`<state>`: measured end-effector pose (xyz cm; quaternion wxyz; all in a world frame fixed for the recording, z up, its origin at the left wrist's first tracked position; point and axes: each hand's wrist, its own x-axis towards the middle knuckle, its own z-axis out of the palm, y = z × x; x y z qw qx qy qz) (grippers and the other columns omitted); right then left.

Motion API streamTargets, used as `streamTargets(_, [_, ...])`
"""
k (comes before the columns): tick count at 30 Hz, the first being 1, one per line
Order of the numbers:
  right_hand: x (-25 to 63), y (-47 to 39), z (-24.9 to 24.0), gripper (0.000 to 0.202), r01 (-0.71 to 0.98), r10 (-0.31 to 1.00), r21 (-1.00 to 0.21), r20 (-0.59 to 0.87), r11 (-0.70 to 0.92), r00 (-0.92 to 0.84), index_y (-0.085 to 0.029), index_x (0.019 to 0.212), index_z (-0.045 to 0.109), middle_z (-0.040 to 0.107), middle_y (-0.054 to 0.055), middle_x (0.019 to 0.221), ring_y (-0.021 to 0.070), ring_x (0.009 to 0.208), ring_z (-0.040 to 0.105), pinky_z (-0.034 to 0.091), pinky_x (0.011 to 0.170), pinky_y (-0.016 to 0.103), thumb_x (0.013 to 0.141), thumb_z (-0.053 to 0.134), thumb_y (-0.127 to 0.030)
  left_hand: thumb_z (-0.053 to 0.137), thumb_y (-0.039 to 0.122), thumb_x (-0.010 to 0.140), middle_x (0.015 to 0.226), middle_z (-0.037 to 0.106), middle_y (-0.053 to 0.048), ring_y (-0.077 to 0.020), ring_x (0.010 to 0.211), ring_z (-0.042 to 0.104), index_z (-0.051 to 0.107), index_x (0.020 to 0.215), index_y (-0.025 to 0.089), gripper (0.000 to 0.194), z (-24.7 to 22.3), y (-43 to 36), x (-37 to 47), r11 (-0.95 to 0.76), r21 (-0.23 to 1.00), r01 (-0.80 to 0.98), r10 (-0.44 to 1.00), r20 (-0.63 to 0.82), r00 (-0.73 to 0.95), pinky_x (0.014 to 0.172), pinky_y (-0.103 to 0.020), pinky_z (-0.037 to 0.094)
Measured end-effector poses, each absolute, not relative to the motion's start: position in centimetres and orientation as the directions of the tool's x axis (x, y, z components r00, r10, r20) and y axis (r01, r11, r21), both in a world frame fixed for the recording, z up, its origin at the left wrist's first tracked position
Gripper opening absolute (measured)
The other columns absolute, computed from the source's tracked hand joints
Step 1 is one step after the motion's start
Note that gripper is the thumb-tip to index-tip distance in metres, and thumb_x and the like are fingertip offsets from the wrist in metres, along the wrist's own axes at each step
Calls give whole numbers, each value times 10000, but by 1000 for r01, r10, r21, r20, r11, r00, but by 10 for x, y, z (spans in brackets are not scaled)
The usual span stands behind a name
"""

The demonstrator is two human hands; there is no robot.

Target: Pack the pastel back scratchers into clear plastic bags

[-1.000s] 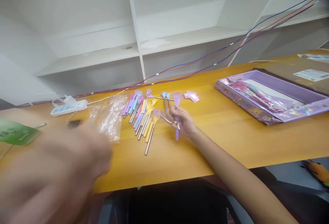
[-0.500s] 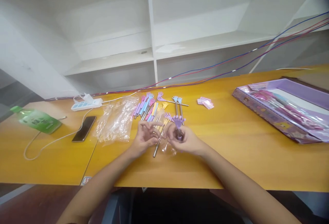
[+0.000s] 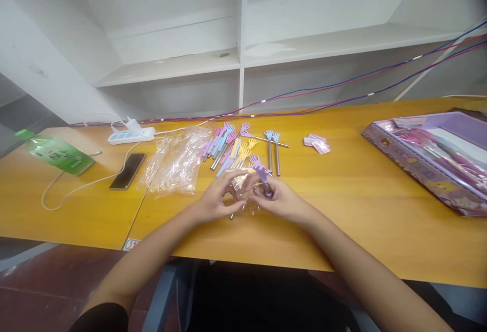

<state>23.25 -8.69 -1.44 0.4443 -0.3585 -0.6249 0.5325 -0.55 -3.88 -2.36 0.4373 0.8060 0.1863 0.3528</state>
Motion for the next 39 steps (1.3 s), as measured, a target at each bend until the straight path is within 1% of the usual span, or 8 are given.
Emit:
streamTargets(7, [230, -84, -22, 550, -117, 975, -993, 58, 34, -215, -296, 1359, 593, 640, 8, 991, 100, 567, 464, 295, 345, 206, 886, 864, -365, 820, 289, 950, 1553, 493, -140, -119, 854, 650, 514, 1553, 325, 678, -30, -37, 3, -457, 889, -37, 801, 429, 418, 800, -319, 647])
streamTargets(16, [226, -81, -25, 352, -121, 969, -991, -18, -49, -247, -223, 1060, 663, 537, -66, 658, 69, 415, 355, 214, 327, 222, 917, 846, -489, 868, 363, 936, 1081, 641, -55, -189, 884, 704, 405, 1609, 320, 818, -44, -46, 9, -336, 930, -147, 780, 362, 510, 866, -405, 662])
streamTargets(21, [225, -79, -24, 382, -162, 971, -984, -32, -72, -239, -223, 1029, 639, 470, -104, 585, 64, 379, 307, 191, 329, 220, 918, 832, -533, 833, 315, 969, 1475, 556, -141, -130, 872, 702, 429, 1600, 360, 751, -43, -51, 10, -370, 917, -150, 742, 389, 546, 820, -337, 645])
streamTargets(25, [224, -77, -24, 457, -225, 973, -972, -16, -69, -232, -217, 981, 620, 463, -112, 586, 54, 395, 290, 216, 358, 209, 871, 864, -587, 816, 319, 983, 1466, 547, -145, -146, 914, 703, 459, 1614, 342, 726, -38, -50, 6, -461, 886, -48, 728, 409, 550, 868, -346, 656])
streamTargets(30, [225, -77, -22, 475, -281, 976, -957, -10, -72, -216, -227, 901, 584, 404, -122, 559, 53, 403, 267, 214, 382, 208, 879, 853, -618, 753, 278, 1011, 1398, 553, -122, -190, 1009, 707, 528, 1589, 354, 624, -29, -42, -3, -710, 704, 37, 608, 585, 537, 930, -390, 662])
streamTargets(35, [230, -75, -24, 545, -300, 974, -953, 27, -43, -225, -241, 857, 522, 593, -65, 689, 48, 434, 315, 240, 402, 209, 799, 923, -605, 790, 211, 904, 1608, 468, -94, -371, 1473, 538, 815, 1051, 284, 166, -14, -35, -21, -957, 278, 80, 265, 733, 627, 1235, -545, 493])
streamTargets(37, [231, -75, -23, 536, -280, 975, -959, 15, -49, -222, -243, 872, 526, 595, -68, 687, 55, 436, 349, 253, 403, 208, 787, 938, -577, 818, 271, 881, 1612, 500, -111, -409, 1554, 454, 807, 1082, 264, 201, -9, -31, -28, -950, 244, 197, 314, 717, 623, 1303, -574, 399])
streamTargets(39, [231, -75, -21, 509, -235, 978, -970, -11, -62, -211, -241, 905, 548, 576, -77, 668, 56, 424, 356, 243, 390, 209, 807, 921, -573, 870, 385, 855, 1598, 527, -153, -430, 1581, 419, 750, 1274, 246, 458, -4, -26, -32, -894, 329, 304, 447, 711, 543, 1331, -613, 327])
